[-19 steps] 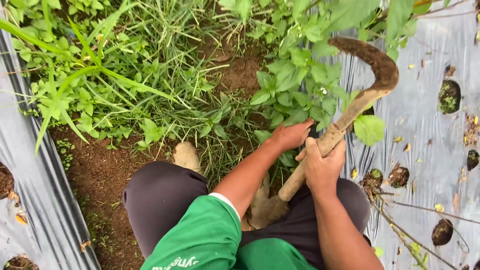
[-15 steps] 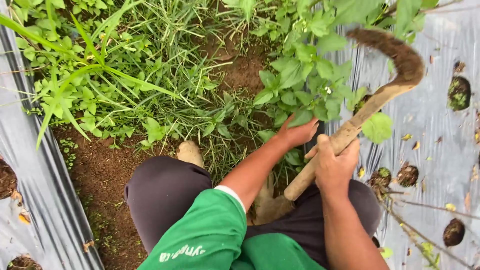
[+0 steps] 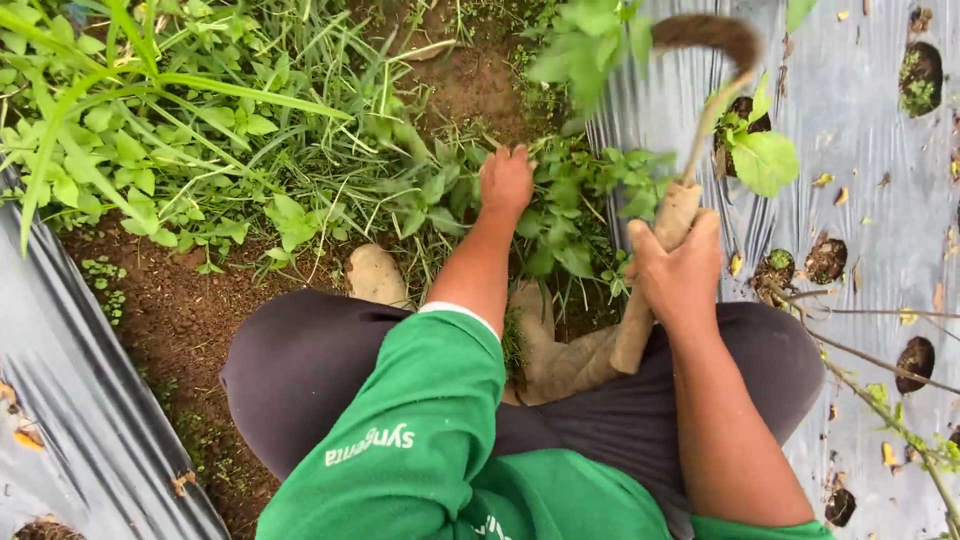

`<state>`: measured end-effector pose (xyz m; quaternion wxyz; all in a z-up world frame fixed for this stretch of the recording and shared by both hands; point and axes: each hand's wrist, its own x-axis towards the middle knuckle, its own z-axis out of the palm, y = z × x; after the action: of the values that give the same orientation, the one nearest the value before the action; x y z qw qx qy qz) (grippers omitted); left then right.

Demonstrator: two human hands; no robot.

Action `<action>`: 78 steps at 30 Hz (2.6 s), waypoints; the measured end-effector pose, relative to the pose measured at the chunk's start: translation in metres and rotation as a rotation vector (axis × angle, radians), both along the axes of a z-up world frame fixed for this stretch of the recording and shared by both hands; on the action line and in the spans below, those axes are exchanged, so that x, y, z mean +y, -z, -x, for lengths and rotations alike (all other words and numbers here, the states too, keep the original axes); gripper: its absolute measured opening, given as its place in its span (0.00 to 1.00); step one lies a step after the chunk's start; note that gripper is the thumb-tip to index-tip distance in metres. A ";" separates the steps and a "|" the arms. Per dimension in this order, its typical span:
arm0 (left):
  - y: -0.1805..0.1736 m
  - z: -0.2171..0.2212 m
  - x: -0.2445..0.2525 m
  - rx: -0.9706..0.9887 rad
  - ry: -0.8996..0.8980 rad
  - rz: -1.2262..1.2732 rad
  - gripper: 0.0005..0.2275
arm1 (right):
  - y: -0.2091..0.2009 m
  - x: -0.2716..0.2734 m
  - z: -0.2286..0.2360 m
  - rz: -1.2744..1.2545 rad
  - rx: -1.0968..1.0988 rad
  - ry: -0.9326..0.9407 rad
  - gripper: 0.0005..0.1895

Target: Weeding a garden bed by cutting weeds with a sickle and pulling them out by hand.

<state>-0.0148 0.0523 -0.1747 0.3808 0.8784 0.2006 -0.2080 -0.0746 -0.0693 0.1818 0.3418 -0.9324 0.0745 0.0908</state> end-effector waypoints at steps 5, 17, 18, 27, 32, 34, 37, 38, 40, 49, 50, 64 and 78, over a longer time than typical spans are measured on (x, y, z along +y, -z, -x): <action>-0.001 0.008 -0.019 -0.033 -0.237 -0.023 0.19 | 0.029 0.009 0.003 0.239 0.208 -0.158 0.21; -0.004 0.036 -0.018 0.232 -0.279 0.293 0.18 | 0.096 -0.006 -0.005 0.484 0.434 -0.221 0.27; -0.006 0.038 -0.018 0.233 -0.280 0.294 0.18 | 0.092 -0.002 -0.004 0.484 0.435 -0.222 0.27; -0.152 0.019 0.038 0.201 -0.573 0.543 0.28 | 0.056 0.004 -0.013 0.337 0.274 -0.206 0.22; -0.163 -0.017 0.024 -0.385 0.142 0.271 0.21 | 0.040 -0.001 -0.005 0.315 0.019 -0.230 0.23; -0.149 -0.026 0.006 -0.305 0.186 0.333 0.21 | 0.035 -0.003 -0.003 0.311 0.007 -0.205 0.24; -0.138 -0.031 -0.007 -0.162 0.216 0.381 0.22 | 0.034 -0.007 -0.007 0.290 -0.014 -0.173 0.24; -0.136 -0.028 -0.010 -0.096 0.206 0.368 0.22 | 0.035 -0.010 -0.006 0.274 -0.020 -0.162 0.24; -0.144 -0.024 -0.001 -0.072 0.240 0.341 0.22 | 0.042 -0.019 -0.011 0.261 0.001 -0.144 0.23; -0.138 0.010 -0.001 -0.090 0.305 0.199 0.14 | 0.050 -0.024 -0.017 0.112 0.114 -0.145 0.18; -0.136 0.013 0.001 -0.110 0.284 0.212 0.19 | 0.051 -0.024 -0.016 0.114 0.150 -0.139 0.18; -0.019 0.009 -0.023 0.005 -0.328 0.534 0.29 | 0.122 -0.025 -0.019 0.491 0.424 -0.265 0.27; -0.082 0.028 0.002 -0.041 -0.284 0.521 0.17 | 0.109 -0.014 -0.012 0.497 0.522 -0.303 0.22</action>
<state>-0.0429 0.0543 -0.0930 0.6228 0.7181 0.2536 -0.1794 -0.0625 -0.0830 0.0733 0.0579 -0.9327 0.0403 0.3537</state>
